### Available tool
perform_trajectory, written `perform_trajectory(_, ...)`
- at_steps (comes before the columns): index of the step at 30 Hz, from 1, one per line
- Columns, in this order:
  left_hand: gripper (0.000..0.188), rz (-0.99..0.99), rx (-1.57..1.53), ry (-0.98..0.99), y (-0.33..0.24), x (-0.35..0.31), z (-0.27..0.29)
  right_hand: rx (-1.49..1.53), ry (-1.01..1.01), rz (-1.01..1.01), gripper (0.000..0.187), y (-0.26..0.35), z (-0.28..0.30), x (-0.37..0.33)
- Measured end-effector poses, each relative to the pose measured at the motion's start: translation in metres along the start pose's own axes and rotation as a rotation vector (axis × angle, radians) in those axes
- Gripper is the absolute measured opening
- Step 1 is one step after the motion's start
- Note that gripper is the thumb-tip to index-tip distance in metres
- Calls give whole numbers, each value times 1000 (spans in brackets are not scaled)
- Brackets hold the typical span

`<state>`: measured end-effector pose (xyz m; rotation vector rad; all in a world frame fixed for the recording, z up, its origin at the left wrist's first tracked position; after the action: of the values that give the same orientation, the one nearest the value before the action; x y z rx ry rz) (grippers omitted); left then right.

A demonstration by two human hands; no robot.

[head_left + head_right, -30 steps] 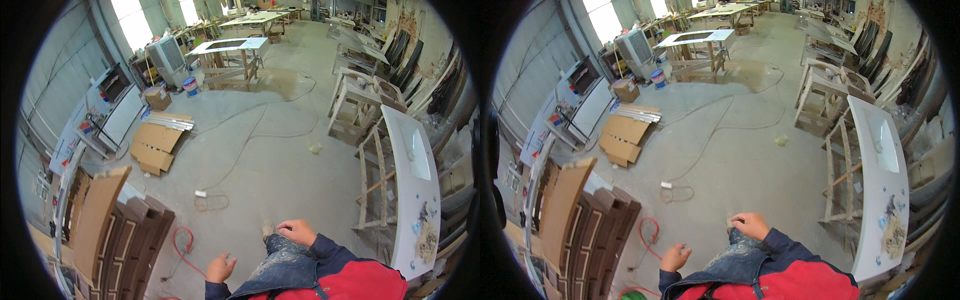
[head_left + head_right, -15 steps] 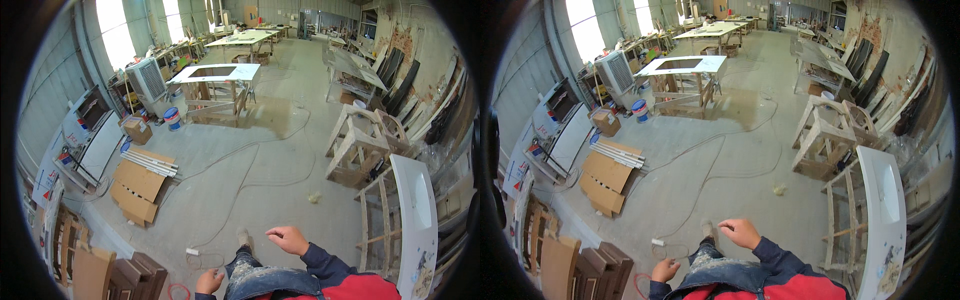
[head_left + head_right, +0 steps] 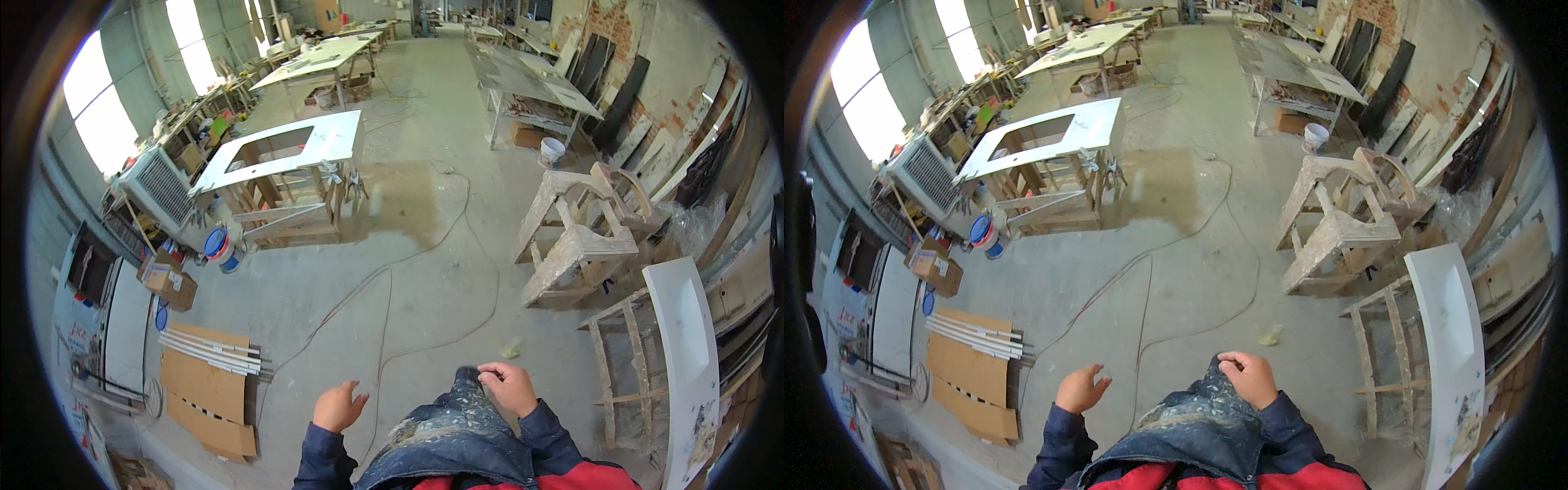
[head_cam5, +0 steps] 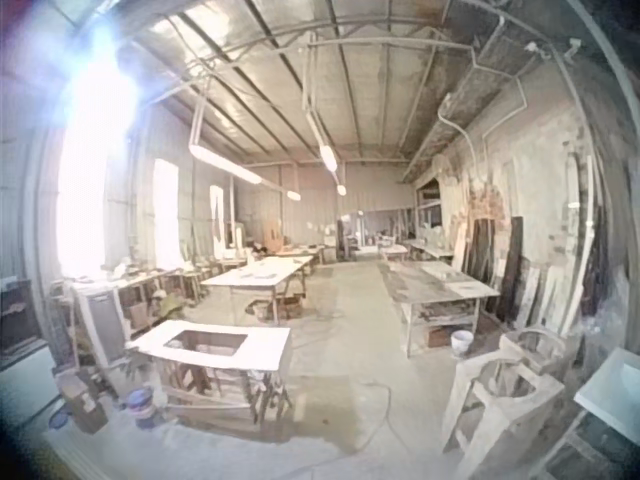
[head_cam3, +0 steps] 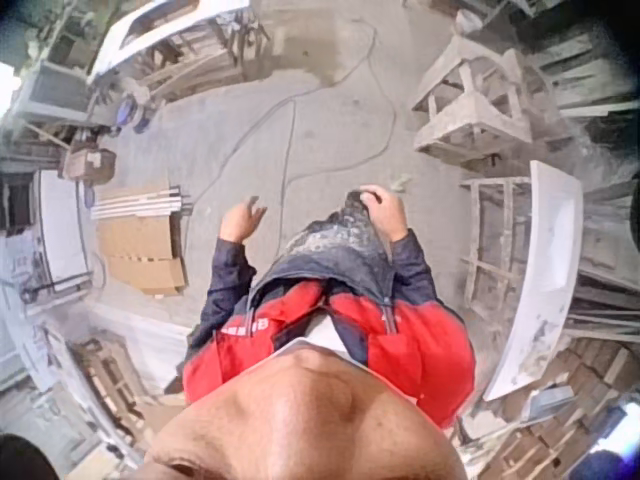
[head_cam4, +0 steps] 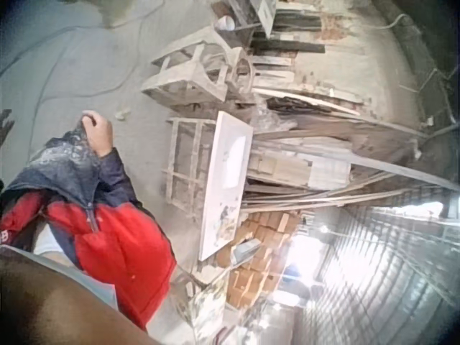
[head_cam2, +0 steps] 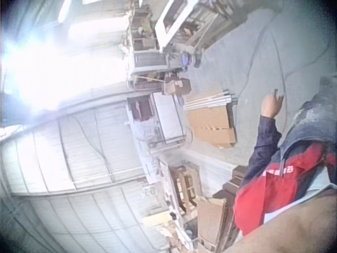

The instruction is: The person scrapes a marble slab with a putty knife, then repeatedly rubs the edges with fingers and a roll of yellow tape. The person then moves to a large white marble countertop with a cutout, lifts it, and repositions it on a wooden support frame.

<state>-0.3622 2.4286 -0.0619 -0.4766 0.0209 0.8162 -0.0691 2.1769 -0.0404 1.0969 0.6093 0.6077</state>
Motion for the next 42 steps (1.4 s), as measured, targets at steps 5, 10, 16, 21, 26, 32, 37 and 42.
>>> perform_trajectory(5, 47, -9, -27, 78, -26, 152, 21, 108, 25, -80, 28, -35, -14, 134)
perform_trajectory(10, 53, 96, -30, 219, -21, 272, 4, -22, 71, -33, 28, 1, 6, 311)
perform_trajectory(16, 53, 334, -173, 137, -21, 380, 48, -58, 171, 111, 27, 82, 30, 516)
perform_trajectory(21, 52, 422, -234, 32, -1, 488, 57, -86, 264, 161, 27, 122, 13, 651)
perform_trajectory(26, 51, 494, -284, 40, 30, 626, 57, -85, 285, 116, 26, 108, -11, 786)
perform_trajectory(32, 47, 432, -226, -59, 29, 846, 149, -131, 210, 13, 26, 135, 13, 948)
perform_trajectory(37, 44, 298, -286, -213, 7, 954, 217, 48, 238, -22, 27, 157, 3, 1079)
perform_trajectory(42, 47, 517, -266, -223, 46, 1002, 219, 64, 472, -61, 28, 158, -64, 1207)
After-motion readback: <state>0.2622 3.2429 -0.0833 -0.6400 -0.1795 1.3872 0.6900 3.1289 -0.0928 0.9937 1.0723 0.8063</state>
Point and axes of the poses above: each hand's wrist, its own x-axis towards the middle knuckle, its own z-axis out of the back of the hand, y = z × x, the point moved 8 cm from there along x, towards the middle knuckle, and after that the axes turned 1 degree about -y, right-handed, at the moved point
